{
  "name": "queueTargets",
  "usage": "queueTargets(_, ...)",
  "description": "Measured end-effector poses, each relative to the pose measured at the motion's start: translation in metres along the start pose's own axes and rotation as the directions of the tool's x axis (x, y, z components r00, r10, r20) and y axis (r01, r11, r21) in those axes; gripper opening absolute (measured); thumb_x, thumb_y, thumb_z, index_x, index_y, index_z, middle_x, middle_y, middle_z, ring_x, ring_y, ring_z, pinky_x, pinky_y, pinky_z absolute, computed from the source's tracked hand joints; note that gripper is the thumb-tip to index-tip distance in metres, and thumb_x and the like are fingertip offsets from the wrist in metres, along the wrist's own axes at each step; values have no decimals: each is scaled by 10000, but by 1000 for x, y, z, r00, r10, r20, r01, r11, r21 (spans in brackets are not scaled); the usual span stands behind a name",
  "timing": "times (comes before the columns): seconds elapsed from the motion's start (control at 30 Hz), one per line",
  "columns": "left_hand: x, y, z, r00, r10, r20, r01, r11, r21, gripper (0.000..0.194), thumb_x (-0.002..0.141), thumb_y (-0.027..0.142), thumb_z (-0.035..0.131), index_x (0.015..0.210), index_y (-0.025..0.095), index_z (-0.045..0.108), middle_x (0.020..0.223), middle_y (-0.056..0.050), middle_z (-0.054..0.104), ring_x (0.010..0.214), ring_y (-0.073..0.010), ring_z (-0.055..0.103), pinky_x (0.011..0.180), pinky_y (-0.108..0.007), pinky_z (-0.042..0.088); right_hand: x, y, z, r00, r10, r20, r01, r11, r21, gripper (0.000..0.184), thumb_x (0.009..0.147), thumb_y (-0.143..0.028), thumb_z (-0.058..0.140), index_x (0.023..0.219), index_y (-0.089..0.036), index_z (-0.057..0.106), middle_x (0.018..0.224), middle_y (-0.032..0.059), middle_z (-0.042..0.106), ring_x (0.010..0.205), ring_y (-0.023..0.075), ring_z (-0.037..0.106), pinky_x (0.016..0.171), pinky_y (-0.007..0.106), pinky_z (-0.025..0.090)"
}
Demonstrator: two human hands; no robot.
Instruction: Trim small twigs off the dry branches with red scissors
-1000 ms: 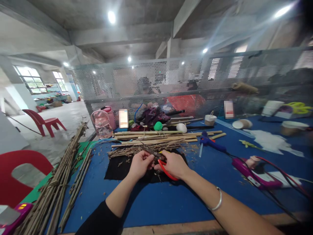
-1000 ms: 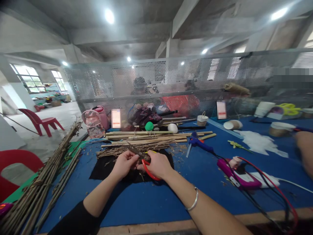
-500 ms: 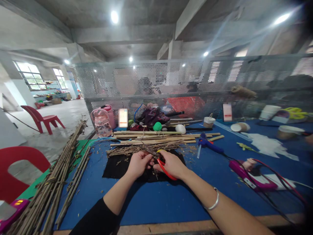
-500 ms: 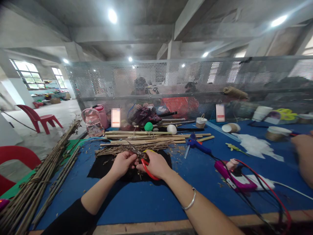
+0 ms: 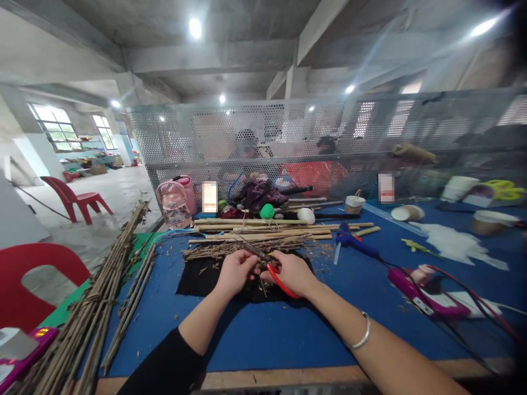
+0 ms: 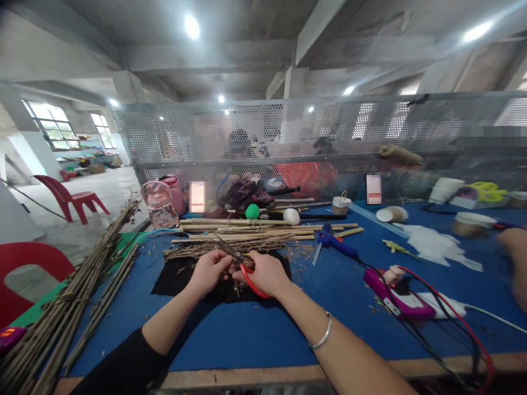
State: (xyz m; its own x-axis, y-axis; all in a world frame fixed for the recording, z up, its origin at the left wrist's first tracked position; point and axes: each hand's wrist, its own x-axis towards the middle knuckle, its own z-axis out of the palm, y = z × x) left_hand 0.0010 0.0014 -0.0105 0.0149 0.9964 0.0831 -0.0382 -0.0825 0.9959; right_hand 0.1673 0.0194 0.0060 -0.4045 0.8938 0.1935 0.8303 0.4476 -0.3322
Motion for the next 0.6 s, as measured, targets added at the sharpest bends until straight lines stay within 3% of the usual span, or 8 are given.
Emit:
queueTargets(0.2,1,2,0,999,19,-27,-19,1000,2,228,667,352,621,704,137,556,487,22,547,428,-85,498,419,-190,408,0,-1,2,1000,-17,7,17,1000,13,393,668,-505,611,904,-206,516,819,27,615,724,172,574,563,231,311)
queueTargets(0.43,1,2,0,999,6,-40,-5,999,34,193,664,323,627,684,142,563,468,23,548,390,-78,470,408,-191,395,1,1,2,997,-74,-13,73,997,-4,373,664,-489,618,868,-194,515,828,30,587,743,171,545,585,237,316)
queueTargets(0.6,1,2,-3,997,75,-29,-72,993,93,187,669,319,626,658,139,577,486,13,553,399,-81,467,416,-194,381,1,-1,3,998,-66,-25,66,998,-1,377,685,-505,595,883,-193,520,832,35,593,754,173,547,598,244,321)
